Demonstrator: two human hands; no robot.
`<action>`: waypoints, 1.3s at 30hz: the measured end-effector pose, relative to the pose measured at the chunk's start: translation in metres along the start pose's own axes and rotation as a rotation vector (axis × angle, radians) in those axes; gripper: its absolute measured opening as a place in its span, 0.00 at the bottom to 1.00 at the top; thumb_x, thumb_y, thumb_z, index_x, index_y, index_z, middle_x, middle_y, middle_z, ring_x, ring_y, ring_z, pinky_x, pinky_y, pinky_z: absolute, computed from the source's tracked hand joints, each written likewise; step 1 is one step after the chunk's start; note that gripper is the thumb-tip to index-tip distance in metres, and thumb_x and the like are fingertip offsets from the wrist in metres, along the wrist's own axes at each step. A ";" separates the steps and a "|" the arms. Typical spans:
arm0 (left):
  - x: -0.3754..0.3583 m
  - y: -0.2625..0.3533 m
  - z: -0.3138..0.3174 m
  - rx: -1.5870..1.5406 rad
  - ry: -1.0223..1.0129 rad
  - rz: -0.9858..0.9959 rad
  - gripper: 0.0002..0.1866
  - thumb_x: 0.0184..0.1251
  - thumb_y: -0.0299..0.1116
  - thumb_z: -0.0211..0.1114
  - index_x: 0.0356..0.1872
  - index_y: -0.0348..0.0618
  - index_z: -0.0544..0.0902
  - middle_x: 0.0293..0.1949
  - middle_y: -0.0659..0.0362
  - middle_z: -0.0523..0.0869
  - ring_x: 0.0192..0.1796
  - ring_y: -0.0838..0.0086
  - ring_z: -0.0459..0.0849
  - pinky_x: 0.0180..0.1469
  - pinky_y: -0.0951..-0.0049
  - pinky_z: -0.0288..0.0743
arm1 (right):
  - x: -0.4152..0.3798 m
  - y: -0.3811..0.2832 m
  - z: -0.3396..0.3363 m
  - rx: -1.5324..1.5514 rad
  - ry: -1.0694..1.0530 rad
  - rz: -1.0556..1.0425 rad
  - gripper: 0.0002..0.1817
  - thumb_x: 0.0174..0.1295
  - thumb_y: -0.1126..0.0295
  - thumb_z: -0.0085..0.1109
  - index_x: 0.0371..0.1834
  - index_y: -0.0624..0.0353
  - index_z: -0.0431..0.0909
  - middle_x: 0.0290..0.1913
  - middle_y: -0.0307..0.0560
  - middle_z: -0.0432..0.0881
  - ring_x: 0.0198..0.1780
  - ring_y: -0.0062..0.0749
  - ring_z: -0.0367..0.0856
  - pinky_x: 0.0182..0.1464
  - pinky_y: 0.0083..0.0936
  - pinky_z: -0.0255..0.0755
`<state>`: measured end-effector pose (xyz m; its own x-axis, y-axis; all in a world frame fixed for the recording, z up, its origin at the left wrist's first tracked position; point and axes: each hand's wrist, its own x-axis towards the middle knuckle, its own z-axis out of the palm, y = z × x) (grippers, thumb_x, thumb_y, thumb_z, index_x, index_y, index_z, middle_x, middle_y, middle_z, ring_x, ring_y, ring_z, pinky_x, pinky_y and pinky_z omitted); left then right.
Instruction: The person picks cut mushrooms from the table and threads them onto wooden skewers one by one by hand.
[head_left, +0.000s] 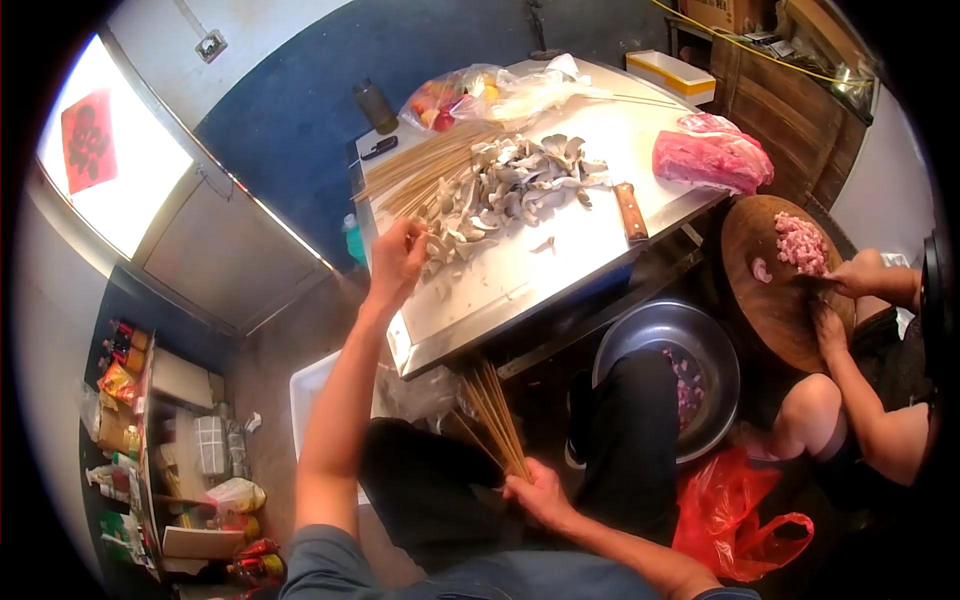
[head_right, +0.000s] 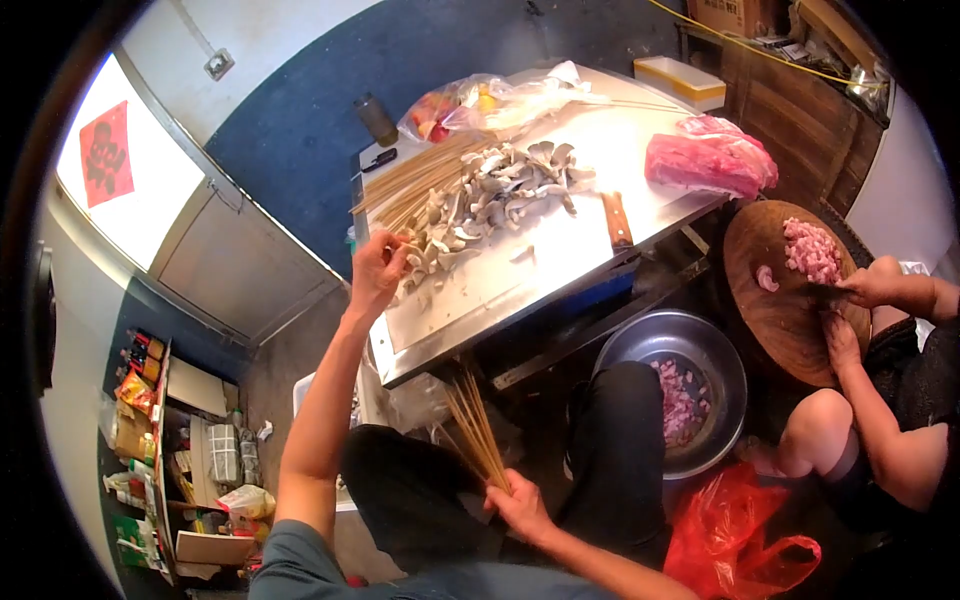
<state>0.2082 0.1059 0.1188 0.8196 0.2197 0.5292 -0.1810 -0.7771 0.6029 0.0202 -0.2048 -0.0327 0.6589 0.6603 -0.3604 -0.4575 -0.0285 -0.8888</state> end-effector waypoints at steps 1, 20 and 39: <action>-0.006 0.004 -0.001 -0.047 -0.009 -0.101 0.04 0.64 0.24 0.60 0.37 0.34 0.79 0.29 0.54 0.83 0.28 0.76 0.83 0.29 0.77 0.74 | 0.000 0.000 0.000 -0.010 0.012 0.014 0.09 0.63 0.69 0.54 0.43 0.62 0.74 0.28 0.40 0.81 0.30 0.20 0.78 0.32 0.16 0.70; -0.118 0.055 -0.004 -1.011 -0.027 -0.762 0.13 0.63 0.20 0.53 0.49 0.32 0.74 0.42 0.45 0.84 0.47 0.55 0.86 0.50 0.62 0.83 | -0.005 -0.023 -0.002 0.237 0.132 -0.148 0.08 0.65 0.70 0.56 0.43 0.59 0.74 0.27 0.40 0.81 0.20 0.12 0.65 0.22 0.11 0.58; -0.160 0.073 0.000 -1.103 -0.030 -0.768 0.10 0.69 0.33 0.61 0.43 0.35 0.79 0.44 0.50 0.85 0.46 0.64 0.86 0.49 0.67 0.81 | -0.006 -0.026 0.000 0.236 0.091 -0.135 0.07 0.66 0.70 0.55 0.44 0.59 0.74 0.27 0.36 0.79 0.22 0.12 0.67 0.24 0.11 0.59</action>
<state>0.0640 0.0140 0.0785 0.9193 0.3586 -0.1623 -0.0020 0.4167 0.9091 0.0279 -0.2077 -0.0071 0.7695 0.5758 -0.2764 -0.4811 0.2380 -0.8437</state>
